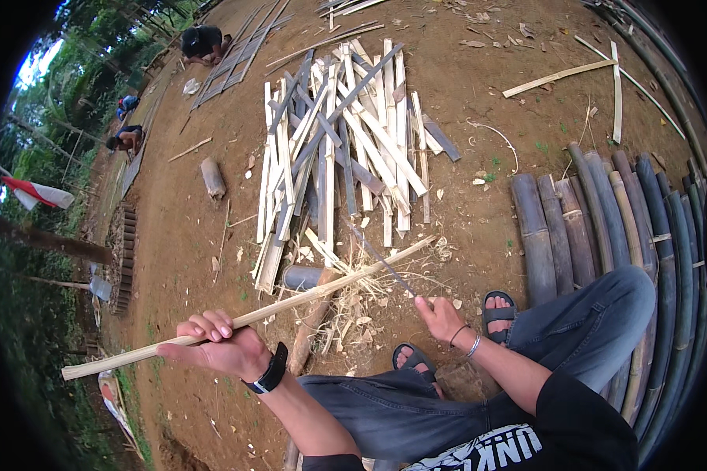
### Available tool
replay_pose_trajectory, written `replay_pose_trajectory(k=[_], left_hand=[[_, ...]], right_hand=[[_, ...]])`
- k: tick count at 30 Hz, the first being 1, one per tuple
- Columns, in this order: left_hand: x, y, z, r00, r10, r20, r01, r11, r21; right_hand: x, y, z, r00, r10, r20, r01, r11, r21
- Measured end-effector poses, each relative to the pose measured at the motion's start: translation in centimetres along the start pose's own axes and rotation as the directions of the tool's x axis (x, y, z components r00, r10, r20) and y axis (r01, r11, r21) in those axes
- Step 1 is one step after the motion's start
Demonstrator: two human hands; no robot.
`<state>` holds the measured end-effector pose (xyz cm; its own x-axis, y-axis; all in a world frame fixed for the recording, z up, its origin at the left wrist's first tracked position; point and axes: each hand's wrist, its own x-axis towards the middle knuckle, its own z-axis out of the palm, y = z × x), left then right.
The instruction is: The person uses a knife to shave and smooth long strips of bamboo, repeatedly drawing the blade along the length of the material to remove thin layers.
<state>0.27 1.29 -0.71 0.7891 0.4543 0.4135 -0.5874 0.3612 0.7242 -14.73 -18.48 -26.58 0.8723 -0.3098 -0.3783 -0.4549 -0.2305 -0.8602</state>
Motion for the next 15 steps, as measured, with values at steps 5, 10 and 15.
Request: replay_pose_trajectory(k=[5, 10, 15], left_hand=[[-0.2, 0.0, 1.3, 0.999, 0.039, -0.009, -0.039, 0.999, -0.002], [-0.3, 0.0, 0.3, 0.999, 0.031, -0.007, -0.031, 0.999, 0.042], [-0.4, 0.0, 0.3, 0.999, 0.022, -0.028, -0.021, 1.0, 0.022]], right_hand=[[3.7, 7.5, -1.6, 0.97, 0.219, -0.107, -0.223, 0.974, -0.027], [-3.4, -4.3, 0.3, 0.996, -0.041, 0.076, 0.027, 0.984, 0.173], [-3.4, -4.4, 0.1, 0.997, -0.058, 0.054, 0.051, 0.992, 0.119]])
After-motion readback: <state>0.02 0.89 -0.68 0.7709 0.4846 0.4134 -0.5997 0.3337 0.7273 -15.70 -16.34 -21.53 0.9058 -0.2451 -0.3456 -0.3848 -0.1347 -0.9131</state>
